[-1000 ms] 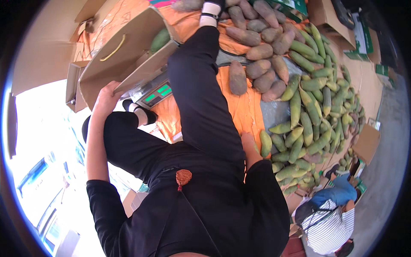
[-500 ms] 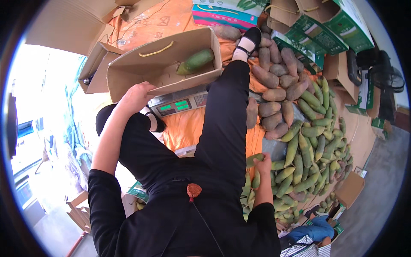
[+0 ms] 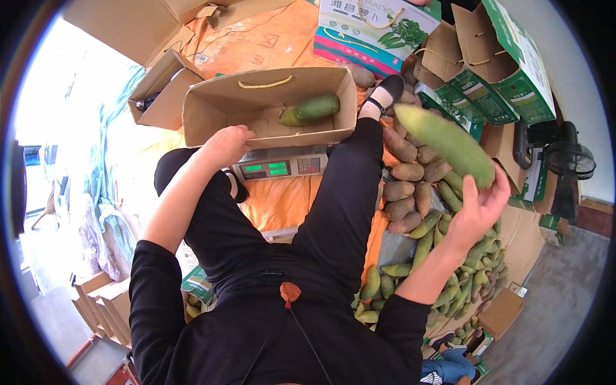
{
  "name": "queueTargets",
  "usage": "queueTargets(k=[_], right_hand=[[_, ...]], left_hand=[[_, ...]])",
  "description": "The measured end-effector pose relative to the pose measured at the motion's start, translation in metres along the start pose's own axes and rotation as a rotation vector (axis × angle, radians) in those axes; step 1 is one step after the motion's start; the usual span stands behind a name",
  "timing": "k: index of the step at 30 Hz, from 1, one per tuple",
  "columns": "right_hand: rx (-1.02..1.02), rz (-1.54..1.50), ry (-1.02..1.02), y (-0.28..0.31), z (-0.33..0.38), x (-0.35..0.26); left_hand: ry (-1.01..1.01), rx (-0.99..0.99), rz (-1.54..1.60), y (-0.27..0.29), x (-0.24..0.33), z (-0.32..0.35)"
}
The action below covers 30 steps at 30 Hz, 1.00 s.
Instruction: Sort and weigh green produce and root vegetables into cardboard boxes.
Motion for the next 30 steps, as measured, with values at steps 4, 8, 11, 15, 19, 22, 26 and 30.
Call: queueTargets(k=[4, 8, 11, 15, 19, 22, 26, 30], right_hand=[[-0.202, -0.172, 0.011, -0.087, -0.016, -0.019], [-0.568, -0.195, -0.161, -0.197, 0.010, 0.001], [-0.795, 0.118, 0.004, -0.261, 0.036, 0.019], [-1.035, 0.455, 0.399, -0.327, 0.087, 0.038], [-1.318, 0.543, 0.327, -0.371, 0.139, 0.086], [-1.249, 0.350, 0.126, -0.379, 0.137, 0.085], [-1.192, 0.156, -0.047, -0.351, 0.105, 0.068], [-0.951, -0.047, -0.199, -0.264, 0.049, 0.060]], left_hand=[[-0.008, -0.023, -0.031, -0.003, -0.001, -0.004], [-0.001, -0.032, -0.029, -0.005, -0.004, -0.001], [0.011, -0.042, -0.036, -0.004, -0.003, -0.002], [-0.004, -0.040, -0.041, -0.005, -0.002, -0.004], [0.004, -0.049, -0.017, -0.003, 0.002, -0.002], [0.003, -0.053, -0.001, -0.006, -0.005, -0.001], [-0.003, -0.037, 0.006, -0.005, -0.004, -0.002], [-0.015, -0.008, 0.012, -0.002, -0.003, -0.006]])
Point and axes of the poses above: each hand's wrist, its own z-axis away from the middle knuckle, its own y-axis out of the back of the hand, x = y × z, the point moved 8 cm from there along -z, towards the middle knuckle, and after that the axes turned 2 degrees about x, right-handed, at the moved point
